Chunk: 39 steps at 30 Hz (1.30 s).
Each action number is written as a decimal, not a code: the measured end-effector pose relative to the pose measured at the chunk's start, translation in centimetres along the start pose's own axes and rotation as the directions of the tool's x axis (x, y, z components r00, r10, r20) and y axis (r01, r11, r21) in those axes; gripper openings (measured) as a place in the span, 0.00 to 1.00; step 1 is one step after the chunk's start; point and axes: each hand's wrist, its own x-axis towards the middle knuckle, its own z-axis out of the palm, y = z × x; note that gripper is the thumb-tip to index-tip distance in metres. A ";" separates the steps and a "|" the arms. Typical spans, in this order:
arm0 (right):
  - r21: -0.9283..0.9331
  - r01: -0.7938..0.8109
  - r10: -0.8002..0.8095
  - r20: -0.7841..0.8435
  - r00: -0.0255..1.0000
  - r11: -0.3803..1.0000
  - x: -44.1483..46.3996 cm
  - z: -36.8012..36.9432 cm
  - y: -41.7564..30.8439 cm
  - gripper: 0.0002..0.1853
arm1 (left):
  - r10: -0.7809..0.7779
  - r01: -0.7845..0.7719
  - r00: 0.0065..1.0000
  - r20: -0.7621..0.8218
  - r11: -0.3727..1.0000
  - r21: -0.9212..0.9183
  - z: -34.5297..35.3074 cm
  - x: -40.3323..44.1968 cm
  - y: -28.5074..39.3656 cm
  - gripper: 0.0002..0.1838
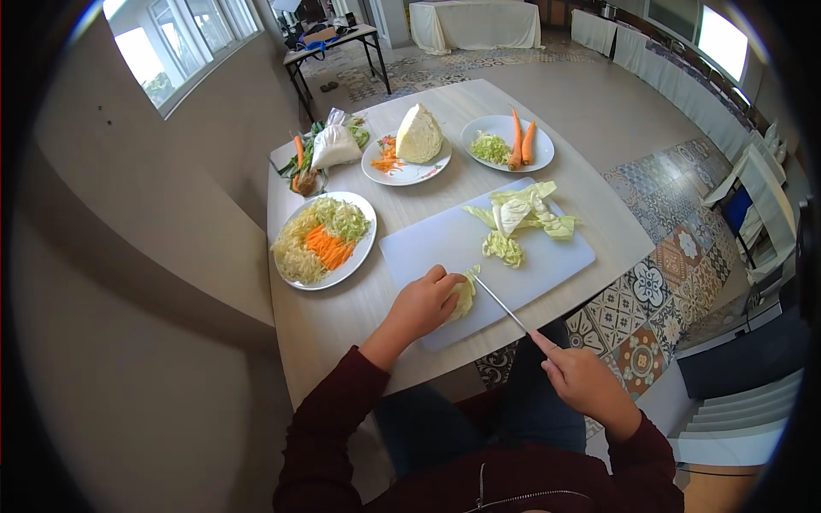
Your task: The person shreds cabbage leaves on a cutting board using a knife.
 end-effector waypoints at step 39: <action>0.018 0.007 -0.007 0.023 1.000 1.000 0.6 0.4 0.3 0.28 | -0.006 0.006 1.000 0.012 1.000 0.002 0.0 0.0 -0.1 0.15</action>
